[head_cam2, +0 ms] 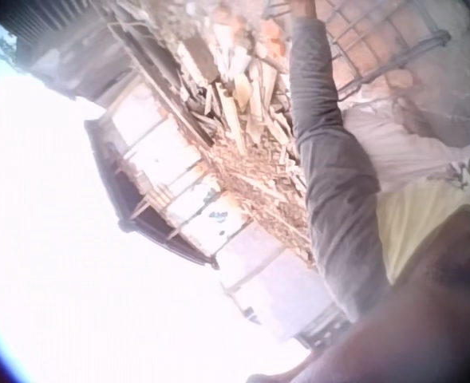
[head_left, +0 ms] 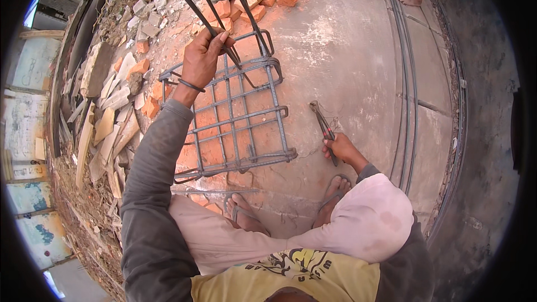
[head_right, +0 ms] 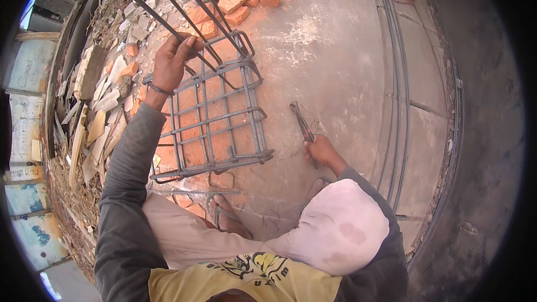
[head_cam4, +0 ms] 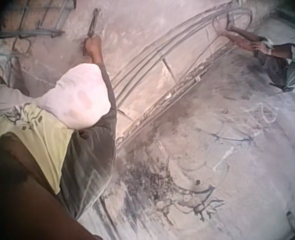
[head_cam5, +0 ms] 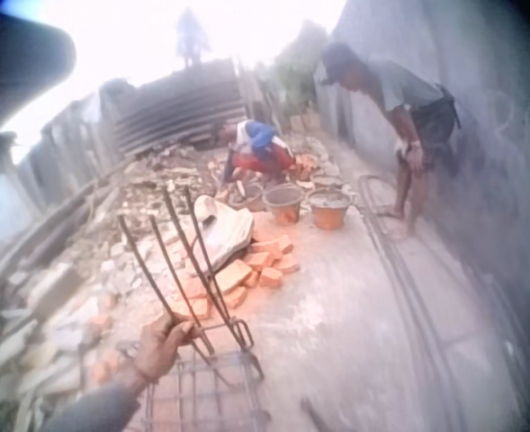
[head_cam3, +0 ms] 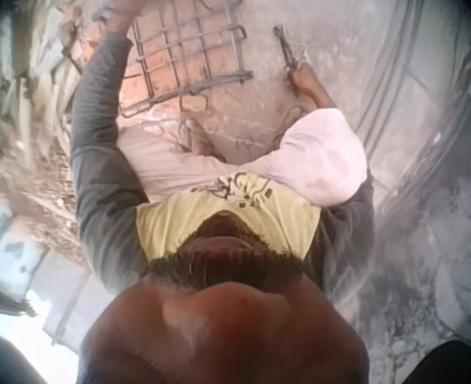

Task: The person assembles a metal reinforcement cage by hand, using wire to secure the metal rods together and pliers to tighten and cut the wire.

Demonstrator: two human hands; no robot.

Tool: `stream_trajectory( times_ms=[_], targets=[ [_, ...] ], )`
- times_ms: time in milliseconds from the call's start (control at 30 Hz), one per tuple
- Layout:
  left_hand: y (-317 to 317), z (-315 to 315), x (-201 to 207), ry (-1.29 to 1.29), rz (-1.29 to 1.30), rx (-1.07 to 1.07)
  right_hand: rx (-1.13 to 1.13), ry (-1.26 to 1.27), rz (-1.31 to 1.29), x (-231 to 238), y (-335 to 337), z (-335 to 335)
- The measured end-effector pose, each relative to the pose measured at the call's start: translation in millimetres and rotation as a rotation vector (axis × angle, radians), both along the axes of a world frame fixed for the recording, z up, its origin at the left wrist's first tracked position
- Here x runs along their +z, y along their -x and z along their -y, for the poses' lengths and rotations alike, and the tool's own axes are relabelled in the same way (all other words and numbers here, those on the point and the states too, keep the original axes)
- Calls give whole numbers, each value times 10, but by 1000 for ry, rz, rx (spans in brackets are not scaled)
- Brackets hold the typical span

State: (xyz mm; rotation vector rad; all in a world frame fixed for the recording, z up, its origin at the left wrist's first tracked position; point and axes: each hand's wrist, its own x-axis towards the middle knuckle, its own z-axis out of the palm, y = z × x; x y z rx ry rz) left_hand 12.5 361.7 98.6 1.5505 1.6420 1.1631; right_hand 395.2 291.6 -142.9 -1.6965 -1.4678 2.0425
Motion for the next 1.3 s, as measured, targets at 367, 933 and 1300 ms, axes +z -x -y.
stream_trajectory(
  times_ms=[367,933,1300],
  targets=[
    [55,-41,55,-7,17,-82,18,-62,20,147,165,41],
    [-1322,283,-451,54,-709,-586,464,-996,273,1529,348,-94],
    [-1356,234,-733,340,-339,-887,551,-871,125,1275,7,-136]
  ],
)
